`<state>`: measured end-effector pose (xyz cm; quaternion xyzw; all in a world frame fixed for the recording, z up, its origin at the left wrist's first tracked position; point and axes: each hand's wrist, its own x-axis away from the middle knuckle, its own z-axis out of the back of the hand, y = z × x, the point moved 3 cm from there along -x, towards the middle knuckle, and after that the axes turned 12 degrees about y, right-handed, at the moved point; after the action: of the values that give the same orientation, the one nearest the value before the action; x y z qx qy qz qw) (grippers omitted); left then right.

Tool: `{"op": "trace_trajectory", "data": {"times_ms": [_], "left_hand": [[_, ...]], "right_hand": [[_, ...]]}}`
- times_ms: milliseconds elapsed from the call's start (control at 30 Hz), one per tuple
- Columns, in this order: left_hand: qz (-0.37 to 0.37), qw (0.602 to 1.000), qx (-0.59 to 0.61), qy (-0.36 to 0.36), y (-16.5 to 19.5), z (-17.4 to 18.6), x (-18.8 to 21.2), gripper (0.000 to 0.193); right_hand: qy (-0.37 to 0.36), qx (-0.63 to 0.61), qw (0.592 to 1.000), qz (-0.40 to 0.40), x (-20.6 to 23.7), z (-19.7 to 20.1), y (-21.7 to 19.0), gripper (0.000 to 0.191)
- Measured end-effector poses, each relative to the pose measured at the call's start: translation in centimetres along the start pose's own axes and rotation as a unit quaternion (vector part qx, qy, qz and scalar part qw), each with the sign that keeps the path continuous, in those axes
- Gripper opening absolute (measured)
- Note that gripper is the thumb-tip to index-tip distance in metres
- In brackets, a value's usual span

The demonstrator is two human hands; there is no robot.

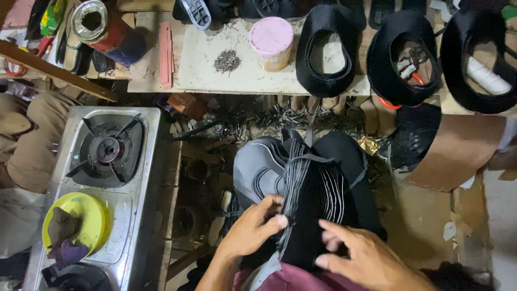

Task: The person sits on the floor and unties a strap bundling a stack of black shoe uppers. They then take the uppers one at a time, turn and flex each one, and stack the finished pieces on the workbench alongside other completed uppers.

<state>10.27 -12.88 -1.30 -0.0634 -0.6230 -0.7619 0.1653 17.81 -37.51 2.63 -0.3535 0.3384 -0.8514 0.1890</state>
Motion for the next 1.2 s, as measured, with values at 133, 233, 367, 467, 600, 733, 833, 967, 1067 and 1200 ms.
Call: {"op": "trace_trajectory", "data": {"times_ms": [133, 233, 367, 467, 600, 733, 833, 967, 1067, 1200], "left_hand": [[0.089, 0.980, 0.163, -0.065, -1.8, 0.6, -0.2, 0.062], [0.063, 0.968, 0.238, -0.048, -2.7, 1.2, 0.4, 0.068], [0.074, 0.960, 0.268, 0.025, -3.7, 2.9, 2.8, 0.072], [0.068, 0.941, 0.321, 0.083, -4.0, 4.4, 4.9, 0.082], [0.035, 0.922, 0.376, 0.087, -3.4, 5.2, 6.4, 0.094], [-0.002, 0.916, 0.383, 0.116, -2.3, 6.9, 8.4, 0.092], [-0.065, 0.873, 0.434, 0.214, -0.8, 9.2, 10.6, 0.096], [-0.174, 0.780, 0.517, 0.307, 2.1, 12.8, 12.1, 0.097], [-0.208, 0.762, 0.550, 0.269, 4.3, 14.0, 10.8, 0.094], [-0.122, 0.869, 0.412, 0.247, 5.4, 11.2, 7.5, 0.092]], "right_hand": [[-0.092, -0.013, 0.995, 0.025, -0.1, -2.3, -1.1, 0.106], [0.085, 0.007, 0.903, 0.422, -0.3, -2.0, -3.7, 0.099], [0.066, -0.015, 0.918, 0.391, -1.7, -1.7, -3.8, 0.070], [0.114, -0.073, 0.956, 0.259, -3.6, -1.8, -3.7, 0.052], [0.058, -0.016, 0.960, 0.274, -6.2, -2.7, -4.7, 0.057], [0.037, 0.069, 0.915, 0.395, -6.9, -2.8, -5.5, 0.021], [0.019, 0.120, 0.923, 0.365, -6.1, -2.4, -4.7, 0.014], [-0.022, 0.190, 0.894, 0.405, -4.2, -2.1, -4.0, 0.009], [-0.051, 0.184, 0.890, 0.415, -3.6, -1.8, -4.5, 0.015], [0.055, 0.064, 0.918, 0.388, -2.6, 0.3, -6.2, 0.040]]}}
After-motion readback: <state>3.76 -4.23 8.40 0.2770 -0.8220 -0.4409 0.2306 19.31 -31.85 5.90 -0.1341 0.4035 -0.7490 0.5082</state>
